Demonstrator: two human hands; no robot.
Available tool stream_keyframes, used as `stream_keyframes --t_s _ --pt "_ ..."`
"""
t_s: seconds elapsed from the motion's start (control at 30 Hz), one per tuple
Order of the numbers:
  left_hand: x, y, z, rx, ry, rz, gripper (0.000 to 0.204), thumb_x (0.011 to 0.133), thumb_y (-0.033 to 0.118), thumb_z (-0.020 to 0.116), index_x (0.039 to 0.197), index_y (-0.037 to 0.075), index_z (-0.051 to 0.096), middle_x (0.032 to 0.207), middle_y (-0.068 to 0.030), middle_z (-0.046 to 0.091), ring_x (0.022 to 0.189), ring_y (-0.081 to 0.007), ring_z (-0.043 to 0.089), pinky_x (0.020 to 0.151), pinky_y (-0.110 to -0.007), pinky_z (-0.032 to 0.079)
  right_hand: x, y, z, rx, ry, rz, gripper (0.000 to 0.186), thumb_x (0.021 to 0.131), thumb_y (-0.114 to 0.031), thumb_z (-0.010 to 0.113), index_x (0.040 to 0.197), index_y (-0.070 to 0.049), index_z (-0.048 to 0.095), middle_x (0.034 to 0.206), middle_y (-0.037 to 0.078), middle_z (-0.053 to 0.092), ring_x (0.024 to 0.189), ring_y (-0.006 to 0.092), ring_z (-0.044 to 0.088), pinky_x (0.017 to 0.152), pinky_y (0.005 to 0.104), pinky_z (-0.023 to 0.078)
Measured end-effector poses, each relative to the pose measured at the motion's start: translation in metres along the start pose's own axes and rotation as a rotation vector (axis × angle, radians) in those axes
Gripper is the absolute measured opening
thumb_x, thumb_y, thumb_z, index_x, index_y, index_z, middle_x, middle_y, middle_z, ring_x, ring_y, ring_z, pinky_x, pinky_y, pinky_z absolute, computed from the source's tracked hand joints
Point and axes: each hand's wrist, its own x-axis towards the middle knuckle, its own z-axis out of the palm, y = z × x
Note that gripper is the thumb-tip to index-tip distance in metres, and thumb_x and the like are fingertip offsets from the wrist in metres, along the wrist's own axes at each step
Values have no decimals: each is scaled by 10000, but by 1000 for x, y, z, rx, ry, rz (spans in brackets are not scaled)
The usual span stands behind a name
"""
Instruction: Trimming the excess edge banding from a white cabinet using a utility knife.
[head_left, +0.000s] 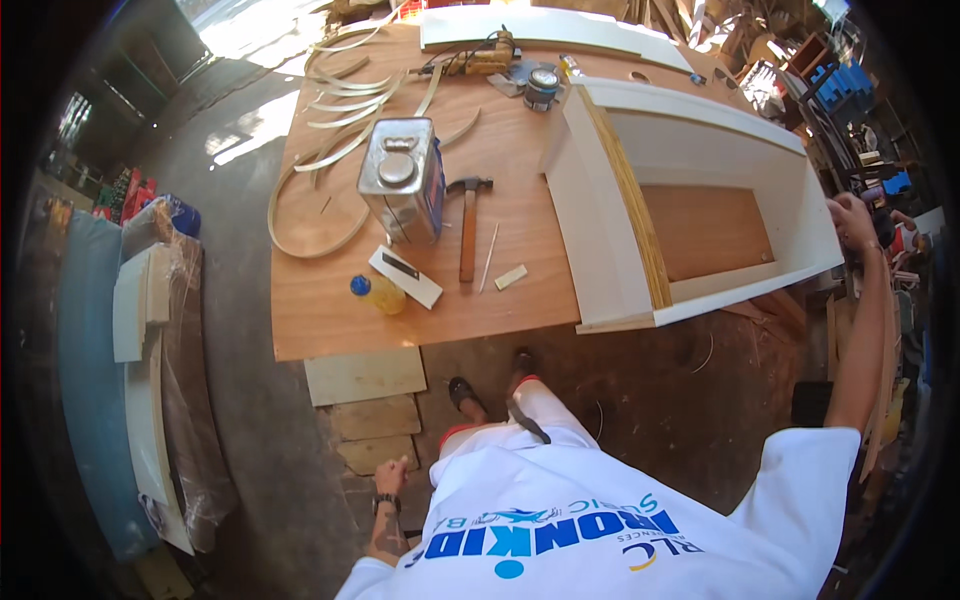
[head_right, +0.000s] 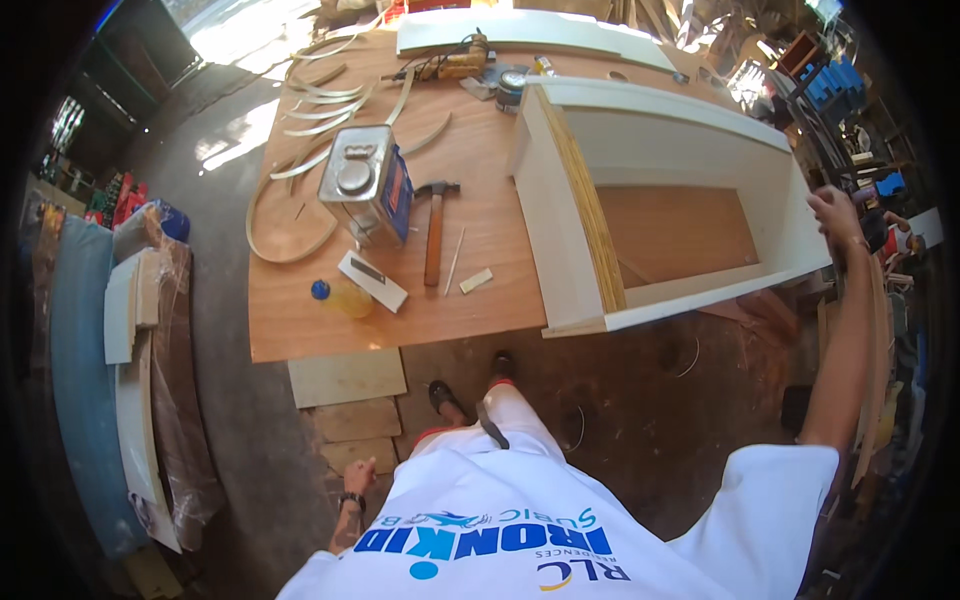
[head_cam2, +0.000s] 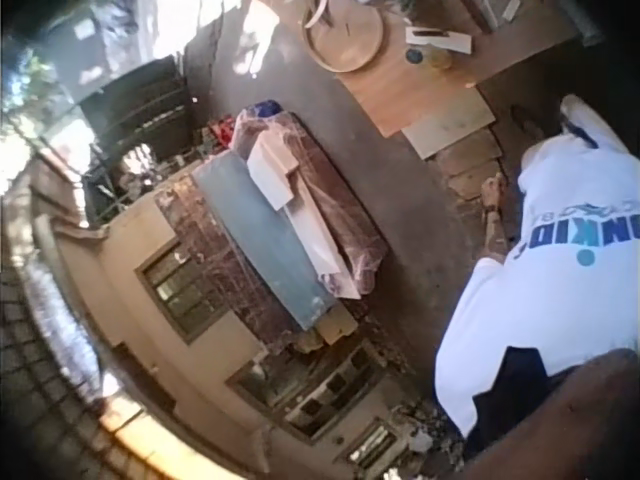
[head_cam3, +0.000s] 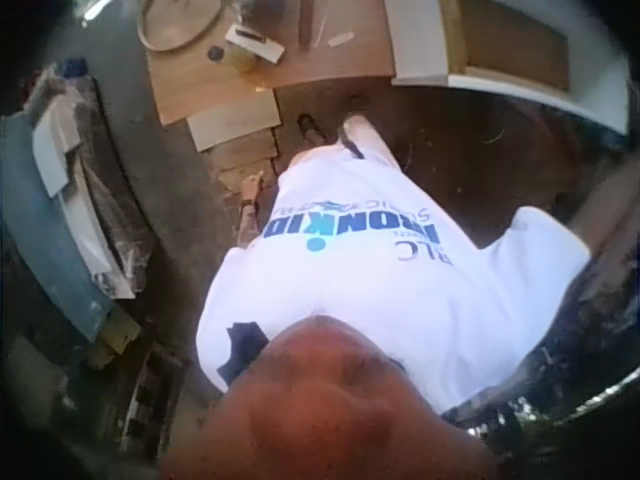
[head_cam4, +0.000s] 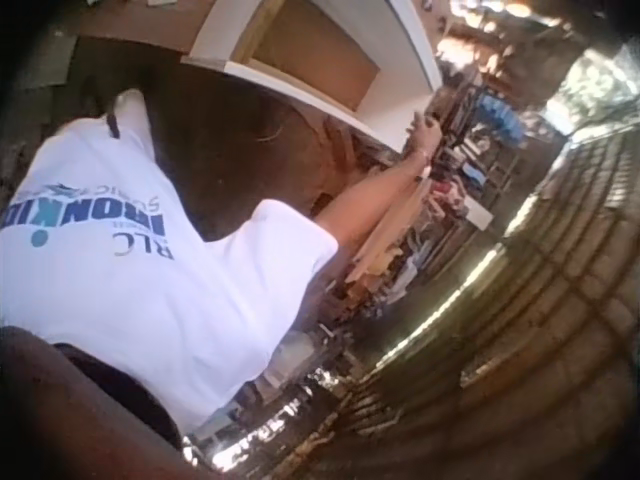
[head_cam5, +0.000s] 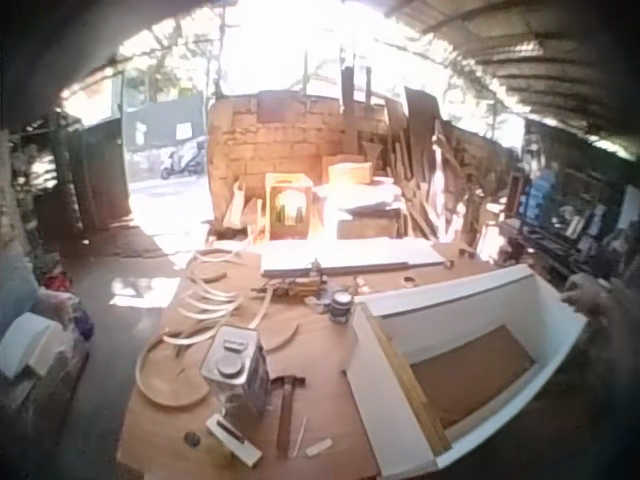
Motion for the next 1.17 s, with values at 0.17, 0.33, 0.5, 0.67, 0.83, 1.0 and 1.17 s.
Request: stream_keyframes --t_s 0.17,0.33,0.5,0.67,0.83,1.0,1.17 --pt "17 73 17 -149 12 243 444 907 408 641 696 18 652 582 -92 624 581 -189 631 575 -353 477 -102 58 11 17 254 -160 334 937 -290 676 1121 -12 658 926 43 685 811 135 636 715 291 521" --pt "-2 226 70 171 -123 522 419 942 367 609 738 4 658 596 -82 619 573 -179 593 577 -342 466 -228 89 72 75 258 -422 190 901 -151 689 1049 -32 697 962 149 726 860 242 705 785 349 541" --pt "-64 378 216 47 -269 643 413 996 380 543 948 -4 688 757 -61 677 663 -164 615 619 -315 489 -287 176 157 305 59 -101 198 847 -175 750 985 -41 703 892 133 713 780 257 698 718 350 546" --pt "-124 486 361 -614 -644 264 590 1024 534 447 1318 31 548 1153 -118 657 1009 -245 645 842 -389 538 -340 257 201 591 -2 168 223 878 -178 737 1038 -26 703 882 132 720 768 209 704 721 326 560" --pt "-132 558 425 -1158 -692 62 714 967 615 470 1386 37 437 1340 -163 564 1197 -354 557 973 -485 472 -330 331 197 707 65 363 241 898 -172 726 1062 2 697 872 115 721 775 165 699 723 302 563" --pt "-67 594 475 -789 -117 440 538 892 360 655 1273 -1 536 1293 -154 615 1171 -321 599 974 -436 502 -258 395 183 729 105 403 246 900 -167 723 1070 9 695 862 112 715 755 156 690 710 296 558" --pt "-39 614 527 -266 279 667 457 865 201 748 1253 9 599 1258 -161 648 1155 -279 628 1001 -410 522 -157 457 157 740 23 412 224 916 -143 691 1089 -2 684 846 51 691 760 104 662 724 265 553"
